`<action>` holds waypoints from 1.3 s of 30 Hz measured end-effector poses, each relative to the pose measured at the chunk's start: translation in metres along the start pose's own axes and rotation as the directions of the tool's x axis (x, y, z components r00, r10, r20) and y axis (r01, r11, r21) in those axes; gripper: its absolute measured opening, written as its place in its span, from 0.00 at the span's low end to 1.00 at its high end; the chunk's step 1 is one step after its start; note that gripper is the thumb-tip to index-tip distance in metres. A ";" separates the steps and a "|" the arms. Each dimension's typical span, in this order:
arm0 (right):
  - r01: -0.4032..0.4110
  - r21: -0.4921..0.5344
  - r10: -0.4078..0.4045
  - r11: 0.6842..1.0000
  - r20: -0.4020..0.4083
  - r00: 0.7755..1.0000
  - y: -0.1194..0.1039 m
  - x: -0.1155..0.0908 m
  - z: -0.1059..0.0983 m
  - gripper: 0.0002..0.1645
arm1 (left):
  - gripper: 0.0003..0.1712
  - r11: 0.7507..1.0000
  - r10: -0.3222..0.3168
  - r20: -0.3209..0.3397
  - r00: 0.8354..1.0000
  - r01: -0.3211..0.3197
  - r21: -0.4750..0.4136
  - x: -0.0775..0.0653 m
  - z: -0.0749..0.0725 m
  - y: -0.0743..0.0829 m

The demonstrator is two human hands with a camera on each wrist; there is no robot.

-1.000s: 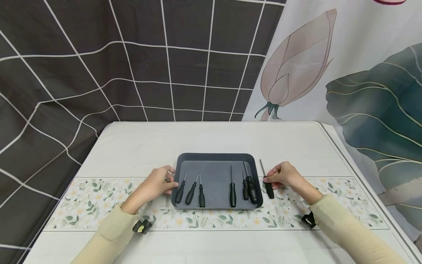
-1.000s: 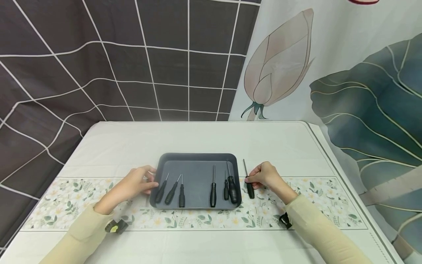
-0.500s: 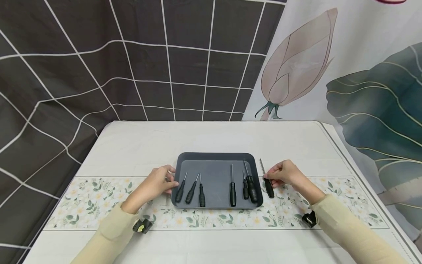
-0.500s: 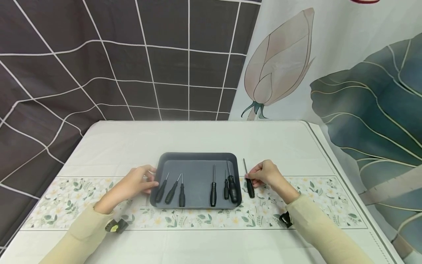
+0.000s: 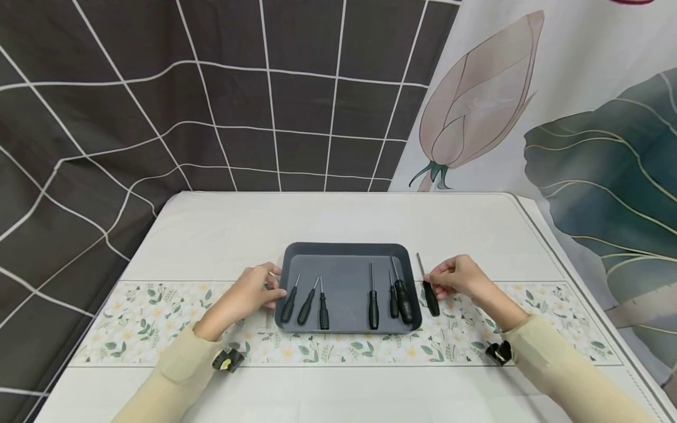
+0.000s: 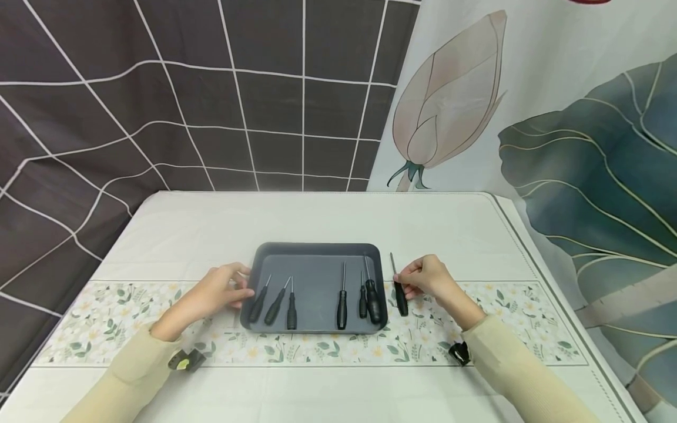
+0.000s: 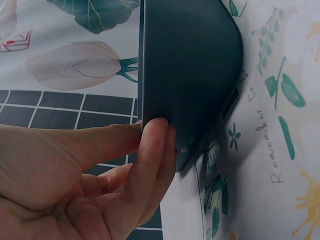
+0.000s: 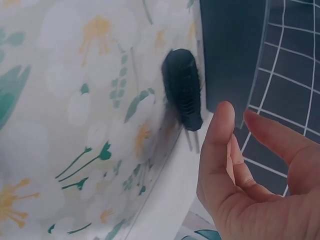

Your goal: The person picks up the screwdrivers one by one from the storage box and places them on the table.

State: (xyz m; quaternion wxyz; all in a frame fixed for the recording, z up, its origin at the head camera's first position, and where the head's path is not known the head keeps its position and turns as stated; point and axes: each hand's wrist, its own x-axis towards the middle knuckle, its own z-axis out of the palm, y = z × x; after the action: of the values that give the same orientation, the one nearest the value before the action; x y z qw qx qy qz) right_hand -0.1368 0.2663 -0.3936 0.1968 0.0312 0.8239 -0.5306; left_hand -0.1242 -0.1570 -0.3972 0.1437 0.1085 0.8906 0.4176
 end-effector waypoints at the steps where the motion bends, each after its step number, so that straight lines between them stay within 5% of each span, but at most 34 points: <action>1: 0.004 0.002 -0.004 1.000 0.001 1.000 -0.001 -0.001 0.000 0.13 | 0.25 1.000 0.003 -0.001 1.000 -0.003 0.003 0.000 0.000 0.000; 39: 0.115 0.035 -0.118 0.993 0.124 0.985 -0.035 -0.014 0.035 0.11 | 0.25 1.000 -0.023 -0.003 1.000 0.023 0.017 0.000 0.000 -0.001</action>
State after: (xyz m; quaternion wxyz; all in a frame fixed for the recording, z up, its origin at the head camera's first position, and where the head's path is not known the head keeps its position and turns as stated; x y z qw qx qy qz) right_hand -0.1226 0.2224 -0.3713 0.2165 -0.0478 0.8029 -0.5533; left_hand -0.1244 -0.1575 -0.3982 0.1462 0.0988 0.8955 0.4086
